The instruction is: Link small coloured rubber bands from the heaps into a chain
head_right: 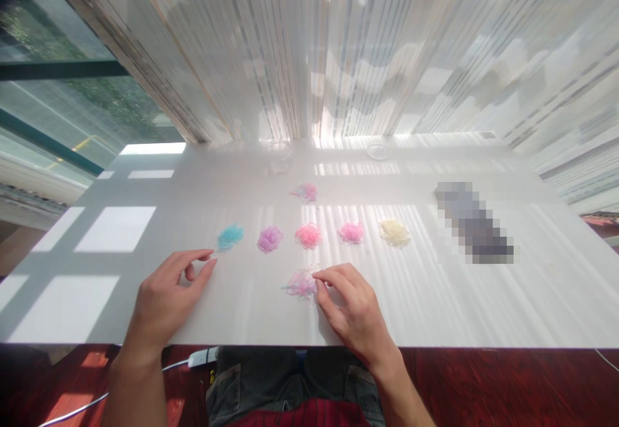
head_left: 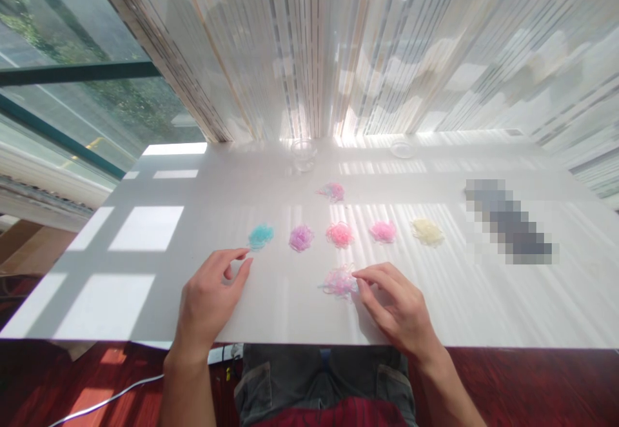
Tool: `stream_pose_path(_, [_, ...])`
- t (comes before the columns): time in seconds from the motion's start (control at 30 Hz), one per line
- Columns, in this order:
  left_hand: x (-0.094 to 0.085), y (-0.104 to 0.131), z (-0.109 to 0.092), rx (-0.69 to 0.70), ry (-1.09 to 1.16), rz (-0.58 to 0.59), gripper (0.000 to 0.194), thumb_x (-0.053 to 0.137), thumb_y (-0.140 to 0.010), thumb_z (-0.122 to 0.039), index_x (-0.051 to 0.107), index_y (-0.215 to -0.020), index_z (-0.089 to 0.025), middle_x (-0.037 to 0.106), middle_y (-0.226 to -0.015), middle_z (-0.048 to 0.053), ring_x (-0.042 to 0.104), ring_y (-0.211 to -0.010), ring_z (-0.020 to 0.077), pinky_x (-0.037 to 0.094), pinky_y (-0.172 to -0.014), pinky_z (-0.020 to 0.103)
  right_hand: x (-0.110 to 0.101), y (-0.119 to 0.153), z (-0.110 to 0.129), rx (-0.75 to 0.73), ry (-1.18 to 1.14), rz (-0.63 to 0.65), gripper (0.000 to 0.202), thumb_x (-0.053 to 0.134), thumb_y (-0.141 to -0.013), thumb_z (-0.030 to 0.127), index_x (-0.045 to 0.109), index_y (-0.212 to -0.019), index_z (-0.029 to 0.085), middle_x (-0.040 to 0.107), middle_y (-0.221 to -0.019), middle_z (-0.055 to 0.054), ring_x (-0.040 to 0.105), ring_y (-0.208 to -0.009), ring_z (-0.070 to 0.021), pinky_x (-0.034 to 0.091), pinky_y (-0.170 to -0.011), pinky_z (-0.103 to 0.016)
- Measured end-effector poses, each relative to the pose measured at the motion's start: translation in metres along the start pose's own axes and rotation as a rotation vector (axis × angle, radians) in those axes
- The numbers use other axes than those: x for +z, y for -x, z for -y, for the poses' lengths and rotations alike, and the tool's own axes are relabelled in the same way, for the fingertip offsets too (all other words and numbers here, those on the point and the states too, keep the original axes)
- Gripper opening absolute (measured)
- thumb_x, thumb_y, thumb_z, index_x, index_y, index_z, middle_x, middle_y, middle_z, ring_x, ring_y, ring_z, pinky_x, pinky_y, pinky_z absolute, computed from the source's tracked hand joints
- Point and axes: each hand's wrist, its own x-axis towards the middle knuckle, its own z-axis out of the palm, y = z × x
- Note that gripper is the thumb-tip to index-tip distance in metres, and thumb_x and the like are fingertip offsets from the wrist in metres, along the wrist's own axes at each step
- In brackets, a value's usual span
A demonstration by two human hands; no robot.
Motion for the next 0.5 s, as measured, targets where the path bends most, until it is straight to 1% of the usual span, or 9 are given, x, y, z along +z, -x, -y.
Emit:
stream_pose_path(0.07, [-0.004,-0.003,0.016,-0.071,-0.084,0.0,0.022,0.062,-0.097,-0.038,0.073,-0.108,-0.022,0.062,-0.076,-0.001,0.06,-0.062,0.0148,0.048,-0.063,0.027,0.0,0.0,0.0,-0.005,-0.005,0.009,0.018,0.059,-0.099,0.012,0.067,-0.11,0.022,0.07,-0.092,-0.004,0.067,-0.084,-0.0178,0.058,-0.074,-0.031])
stream_pose_path(0.13, [-0.006,-0.006,0.024,-0.086,-0.102,0.045,0.024,0.062,-0.095,-0.04,0.074,-0.107,-0.023,0.062,-0.075,-0.002,0.061,-0.061,0.0149,0.047,-0.061,0.026,0.001,-0.001,0.0,-0.008,-0.003,0.012,0.017,0.059,-0.099,0.012,0.067,-0.11,0.022,0.07,-0.093,-0.005,0.068,-0.084,-0.0179,0.057,-0.074,-0.031])
stream_pose_path(0.2, [-0.005,-0.009,0.024,-0.078,-0.091,0.089,0.022,0.061,-0.094,-0.04,0.075,-0.103,-0.025,0.064,-0.076,-0.002,0.061,-0.059,0.0143,0.046,-0.059,0.026,0.001,-0.001,0.0,-0.007,-0.001,0.009,0.017,0.058,-0.099,0.012,0.067,-0.11,0.022,0.07,-0.093,-0.005,0.068,-0.084,-0.0179,0.057,-0.074,-0.031])
stream_pose_path(0.3, [-0.002,-0.014,0.019,-0.094,-0.093,0.138,0.021,0.06,-0.094,-0.039,0.076,-0.097,-0.025,0.07,-0.08,-0.001,0.06,-0.059,0.0141,0.045,-0.06,0.026,0.001,0.0,-0.001,-0.001,-0.001,0.001,0.017,0.059,-0.099,0.012,0.067,-0.109,0.022,0.069,-0.093,-0.004,0.067,-0.084,-0.0175,0.057,-0.074,-0.031])
stream_pose_path(0.43, [-0.002,-0.018,0.015,-0.137,-0.138,0.234,0.022,0.057,-0.096,-0.037,0.075,-0.097,-0.025,0.074,-0.09,0.0,0.063,-0.067,0.0157,0.045,-0.065,0.026,0.0,0.001,0.0,0.004,-0.003,0.003,0.016,0.059,-0.099,0.012,0.067,-0.108,0.022,0.069,-0.092,-0.004,0.067,-0.084,-0.017,0.056,-0.075,-0.03])
stream_pose_path(0.5, [-0.003,-0.019,0.015,-0.133,-0.161,0.27,0.023,0.054,-0.097,-0.037,0.074,-0.097,-0.026,0.075,-0.093,0.0,0.064,-0.069,0.0167,0.045,-0.065,0.027,0.0,0.0,0.001,0.006,-0.009,0.005,0.016,0.059,-0.099,0.012,0.067,-0.108,0.022,0.069,-0.092,-0.004,0.067,-0.084,-0.0171,0.056,-0.075,-0.03])
